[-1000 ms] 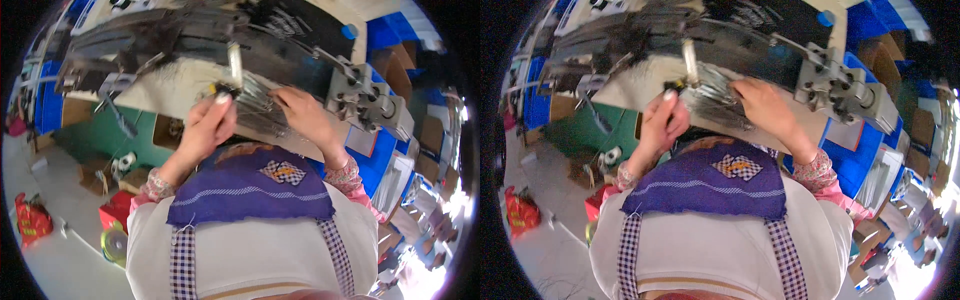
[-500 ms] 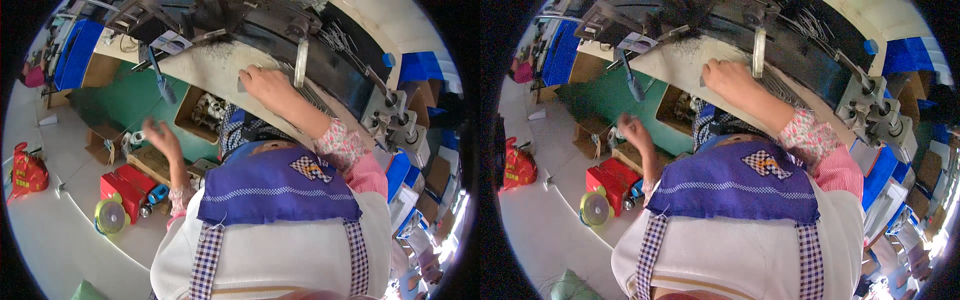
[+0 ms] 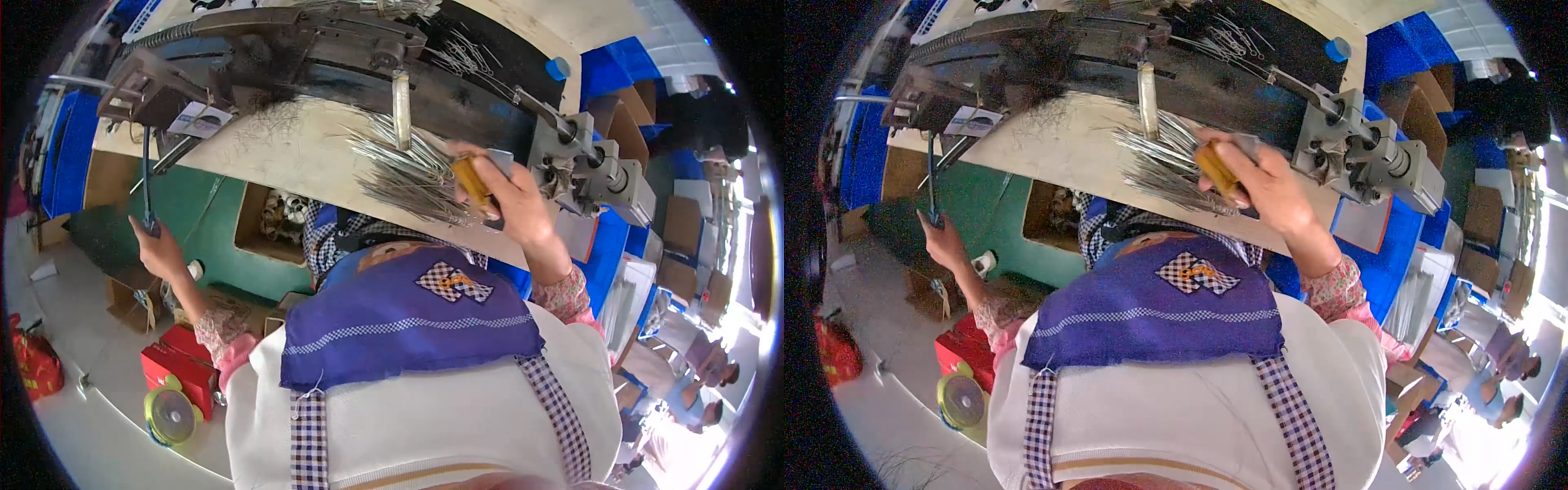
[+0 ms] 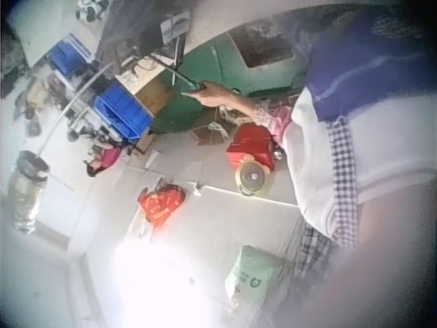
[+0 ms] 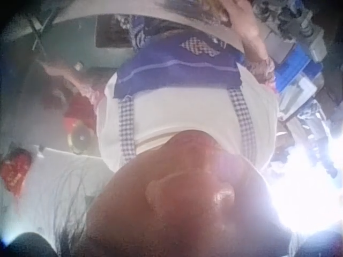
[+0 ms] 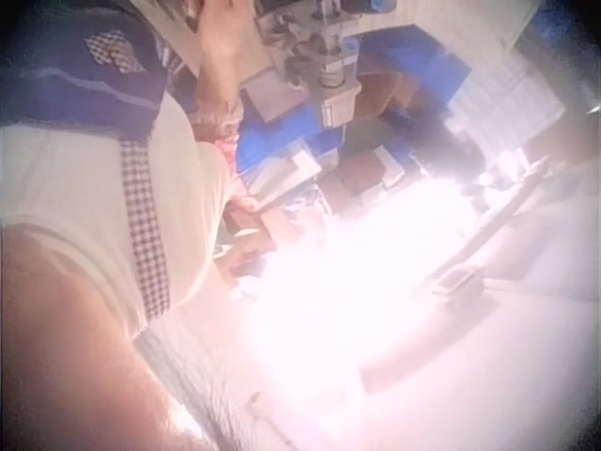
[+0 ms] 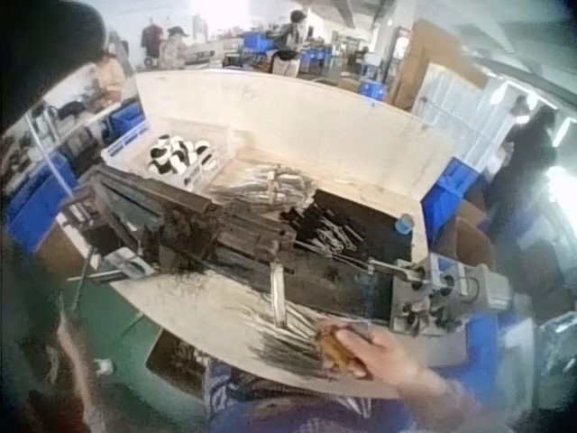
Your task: The recorder is inserting bunches of metal wires into a small holder component using an assembly fixture.
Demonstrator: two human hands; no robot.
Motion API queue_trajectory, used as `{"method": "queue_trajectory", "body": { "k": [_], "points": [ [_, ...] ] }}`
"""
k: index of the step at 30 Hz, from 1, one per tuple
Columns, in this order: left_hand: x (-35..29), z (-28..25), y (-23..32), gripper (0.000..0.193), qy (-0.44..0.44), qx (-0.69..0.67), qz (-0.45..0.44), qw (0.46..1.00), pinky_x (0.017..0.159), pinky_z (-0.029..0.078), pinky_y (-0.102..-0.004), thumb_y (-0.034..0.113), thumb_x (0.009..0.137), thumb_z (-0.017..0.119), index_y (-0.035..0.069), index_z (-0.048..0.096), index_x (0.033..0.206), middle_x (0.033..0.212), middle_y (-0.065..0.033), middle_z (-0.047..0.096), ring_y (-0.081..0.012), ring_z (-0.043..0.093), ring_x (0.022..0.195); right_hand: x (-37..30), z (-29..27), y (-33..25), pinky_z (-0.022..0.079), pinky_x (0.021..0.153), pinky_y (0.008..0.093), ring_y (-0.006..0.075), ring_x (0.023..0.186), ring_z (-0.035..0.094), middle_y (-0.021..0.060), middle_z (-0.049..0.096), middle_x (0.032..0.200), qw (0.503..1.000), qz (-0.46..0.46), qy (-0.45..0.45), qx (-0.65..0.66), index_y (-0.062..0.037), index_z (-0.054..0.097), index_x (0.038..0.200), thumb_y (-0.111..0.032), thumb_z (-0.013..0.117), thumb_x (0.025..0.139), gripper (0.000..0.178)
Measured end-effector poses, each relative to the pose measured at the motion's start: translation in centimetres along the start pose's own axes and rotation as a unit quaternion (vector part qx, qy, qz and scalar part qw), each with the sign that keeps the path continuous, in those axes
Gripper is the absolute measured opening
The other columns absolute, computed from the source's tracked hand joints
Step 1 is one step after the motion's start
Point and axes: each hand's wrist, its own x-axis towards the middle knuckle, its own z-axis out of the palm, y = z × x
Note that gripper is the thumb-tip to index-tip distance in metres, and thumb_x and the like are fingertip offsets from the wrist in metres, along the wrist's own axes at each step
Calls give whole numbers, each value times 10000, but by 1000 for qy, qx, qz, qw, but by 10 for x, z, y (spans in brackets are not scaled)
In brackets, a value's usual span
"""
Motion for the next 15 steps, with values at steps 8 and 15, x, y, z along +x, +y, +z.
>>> {"method": "queue_trajectory", "body": {
  "k": [8, 15],
  "points": [
    [-72, -1, 132, 616, 89, -108, 197, 970, 1076, 205, -561, 248, 846, 641, 4, 414, 1365, 1465, -255, 275, -467, 216, 1350, 1, -39, 28, 322, 439, 220, 86, 469, 437, 139, 597, 738, 980, -67, 21, 186, 19, 561, 1051, -194, 408, 1001, 267],
    [-32, -4, 200, 393, -348, -618, -191, 679, 548, 420, -268, 370, 956, 510, -3, 633, 976, 705, -48, 594, -131, 551, 611, 1, -38, 18, 323, 441, 223, 118, 502, 506, 91, 550, 597, 988, -102, 49, 105, -50, 499, 862, -190, 464, 975, 183]
  ]
}}
